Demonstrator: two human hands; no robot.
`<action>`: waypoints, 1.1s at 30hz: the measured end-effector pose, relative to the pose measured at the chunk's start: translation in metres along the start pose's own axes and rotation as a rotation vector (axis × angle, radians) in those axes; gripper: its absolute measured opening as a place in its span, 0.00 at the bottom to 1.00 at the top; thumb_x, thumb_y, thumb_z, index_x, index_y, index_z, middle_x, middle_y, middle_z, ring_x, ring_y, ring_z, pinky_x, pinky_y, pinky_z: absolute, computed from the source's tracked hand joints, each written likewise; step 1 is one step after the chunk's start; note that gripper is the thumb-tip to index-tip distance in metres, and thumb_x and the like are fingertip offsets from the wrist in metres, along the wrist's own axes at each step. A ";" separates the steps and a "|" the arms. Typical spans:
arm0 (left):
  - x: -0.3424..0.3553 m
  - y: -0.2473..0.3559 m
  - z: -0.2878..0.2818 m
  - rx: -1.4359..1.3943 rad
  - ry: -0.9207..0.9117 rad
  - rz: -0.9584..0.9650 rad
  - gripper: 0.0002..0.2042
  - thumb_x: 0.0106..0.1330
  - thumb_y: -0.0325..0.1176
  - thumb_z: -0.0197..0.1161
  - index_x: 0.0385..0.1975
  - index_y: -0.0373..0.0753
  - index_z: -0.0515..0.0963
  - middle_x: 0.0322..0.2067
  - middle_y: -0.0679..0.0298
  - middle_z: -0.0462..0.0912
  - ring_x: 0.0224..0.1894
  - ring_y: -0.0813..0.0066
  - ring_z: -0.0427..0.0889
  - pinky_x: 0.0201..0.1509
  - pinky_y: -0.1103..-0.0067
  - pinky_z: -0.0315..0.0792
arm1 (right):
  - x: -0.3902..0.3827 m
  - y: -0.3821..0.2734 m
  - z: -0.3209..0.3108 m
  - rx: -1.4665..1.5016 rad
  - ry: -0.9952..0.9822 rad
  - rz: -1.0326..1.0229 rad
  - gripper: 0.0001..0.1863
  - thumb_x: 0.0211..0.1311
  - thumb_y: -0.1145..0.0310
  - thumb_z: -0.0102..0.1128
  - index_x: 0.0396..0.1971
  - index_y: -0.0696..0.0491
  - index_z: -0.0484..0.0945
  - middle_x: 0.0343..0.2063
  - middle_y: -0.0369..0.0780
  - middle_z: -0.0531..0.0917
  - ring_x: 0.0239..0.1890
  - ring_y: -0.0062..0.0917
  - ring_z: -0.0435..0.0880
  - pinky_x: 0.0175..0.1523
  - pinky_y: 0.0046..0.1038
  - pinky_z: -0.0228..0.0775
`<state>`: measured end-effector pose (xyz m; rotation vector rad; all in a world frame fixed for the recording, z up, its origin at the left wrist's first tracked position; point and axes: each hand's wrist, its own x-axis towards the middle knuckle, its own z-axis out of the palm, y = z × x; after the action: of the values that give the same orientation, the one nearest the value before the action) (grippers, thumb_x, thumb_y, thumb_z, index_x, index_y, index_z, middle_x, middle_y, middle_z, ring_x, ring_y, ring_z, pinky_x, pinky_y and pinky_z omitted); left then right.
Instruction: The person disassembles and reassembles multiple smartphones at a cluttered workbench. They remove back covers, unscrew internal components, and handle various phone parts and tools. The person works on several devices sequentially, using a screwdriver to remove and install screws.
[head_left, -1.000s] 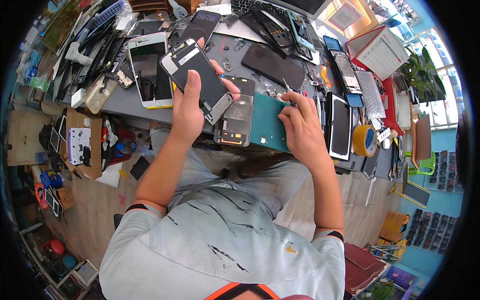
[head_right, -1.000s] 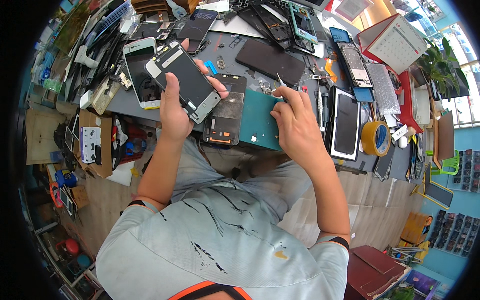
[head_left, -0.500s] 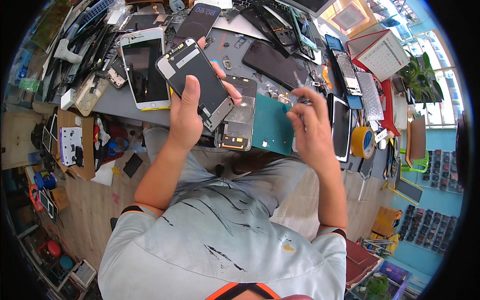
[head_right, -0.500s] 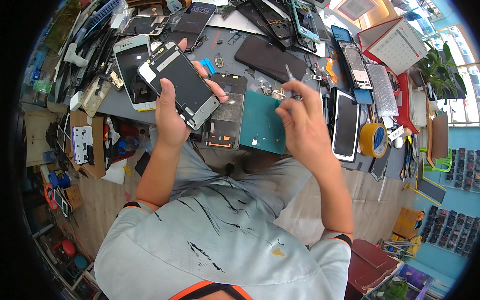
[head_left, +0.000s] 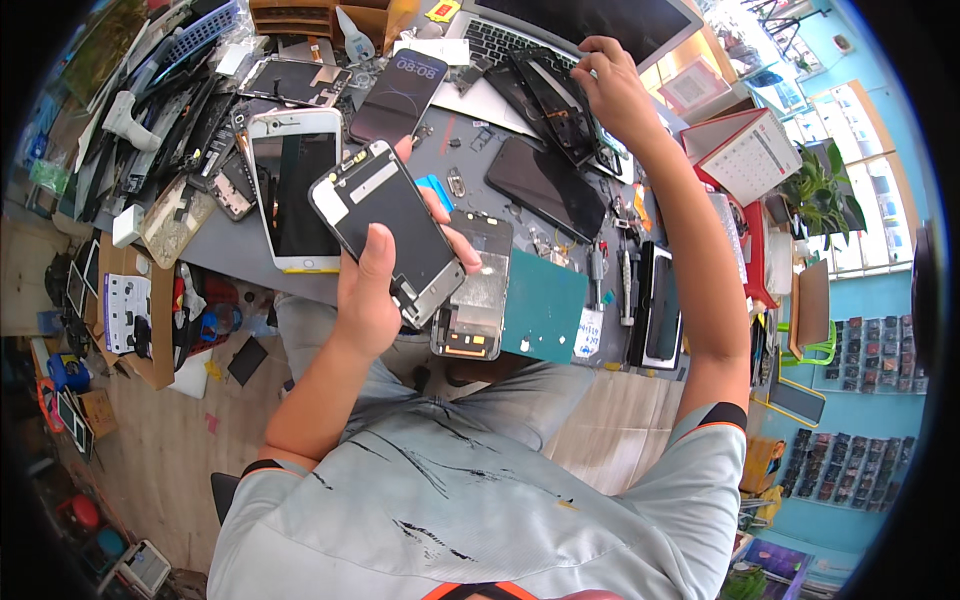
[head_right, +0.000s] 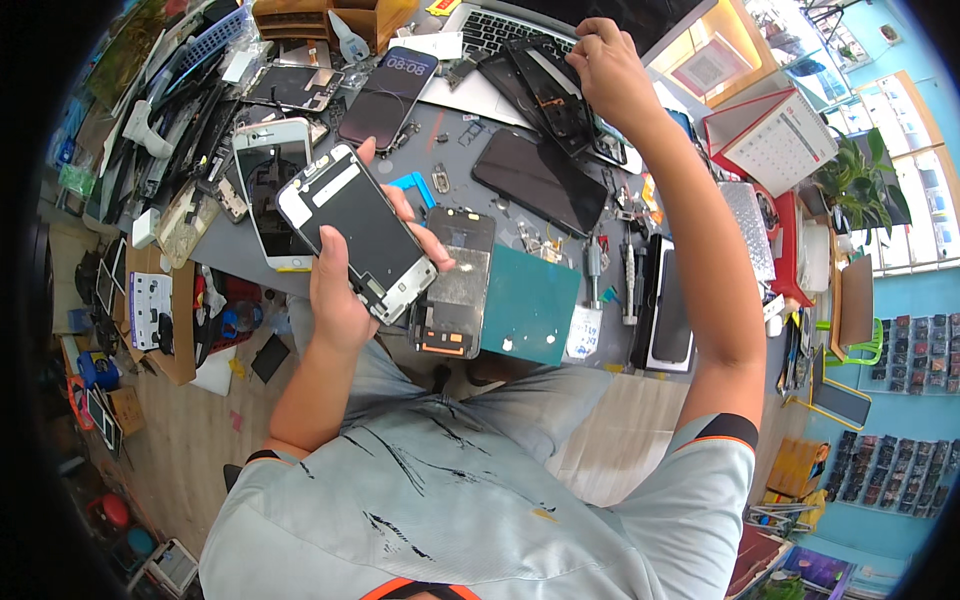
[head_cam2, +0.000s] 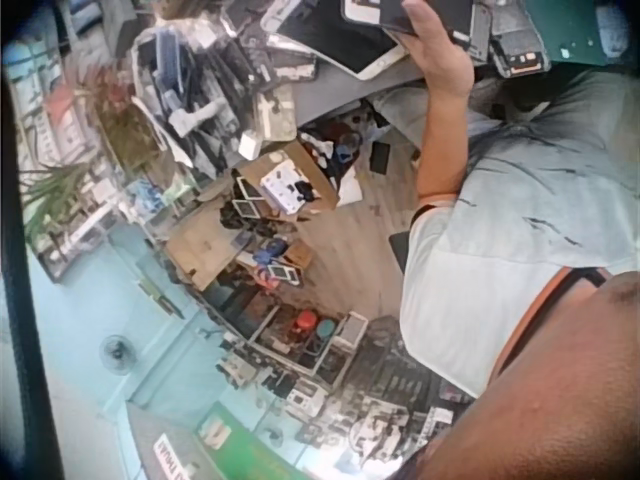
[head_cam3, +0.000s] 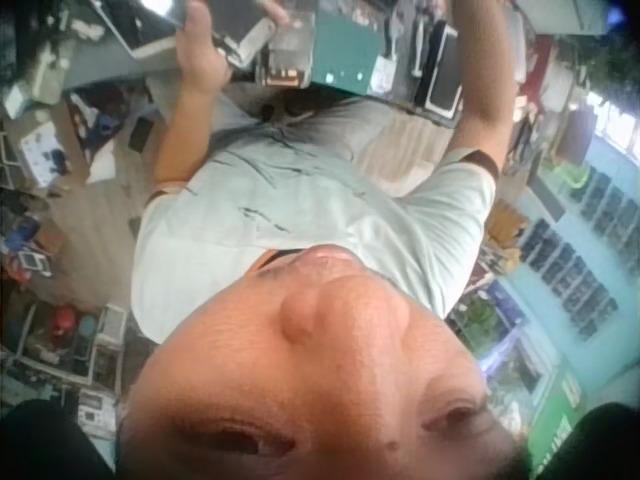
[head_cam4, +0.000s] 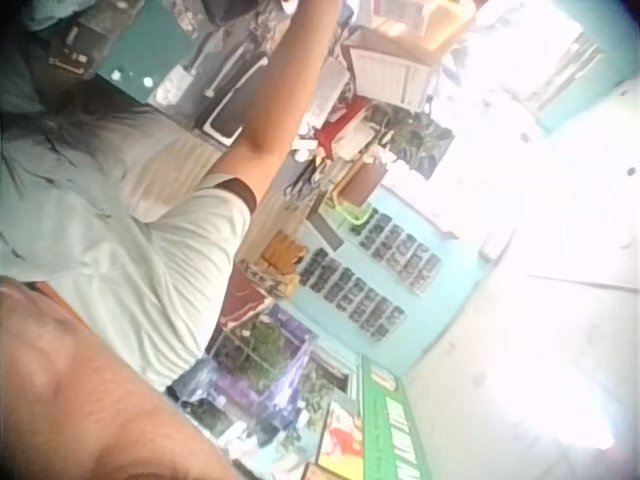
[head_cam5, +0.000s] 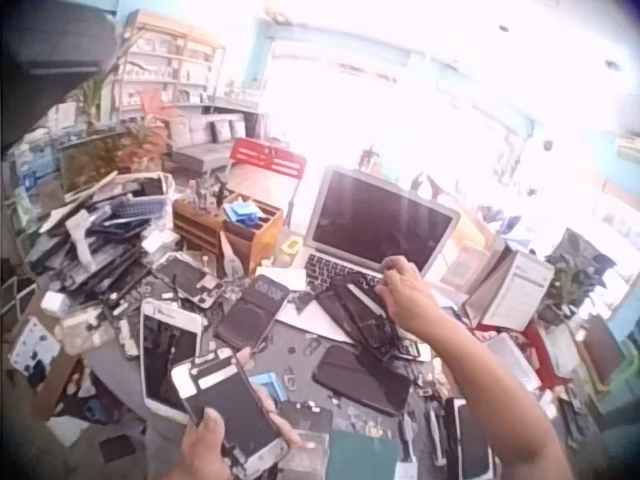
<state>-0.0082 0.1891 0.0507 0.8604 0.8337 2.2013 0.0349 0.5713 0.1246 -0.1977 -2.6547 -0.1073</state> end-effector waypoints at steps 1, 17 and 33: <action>0.000 -0.001 -0.001 -0.027 0.014 -0.007 0.46 0.83 0.64 0.47 0.85 0.38 0.38 0.51 0.53 0.72 0.43 0.50 0.90 0.48 0.55 0.87 | 0.001 0.004 0.006 0.000 -0.013 0.018 0.10 0.76 0.67 0.64 0.43 0.60 0.84 0.63 0.44 0.79 0.66 0.46 0.77 0.70 0.40 0.70; -0.002 0.003 -0.001 0.002 0.012 -0.032 0.49 0.80 0.67 0.49 0.85 0.37 0.39 0.50 0.55 0.73 0.43 0.55 0.91 0.47 0.59 0.88 | 0.000 0.006 0.022 0.026 -0.061 0.033 0.10 0.75 0.68 0.64 0.44 0.57 0.89 0.62 0.41 0.79 0.65 0.42 0.77 0.70 0.40 0.71; 0.002 0.000 -0.005 -0.142 -0.069 -0.009 0.52 0.79 0.74 0.36 0.84 0.29 0.43 0.50 0.48 0.77 0.40 0.52 0.90 0.42 0.57 0.89 | -0.054 -0.109 -0.113 0.382 0.176 0.149 0.07 0.76 0.78 0.61 0.48 0.61 0.84 0.51 0.45 0.87 0.49 0.38 0.88 0.55 0.32 0.80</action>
<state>-0.0132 0.1893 0.0488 0.8559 0.6388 2.1810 0.1164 0.4444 0.1953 -0.2443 -2.4195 0.4086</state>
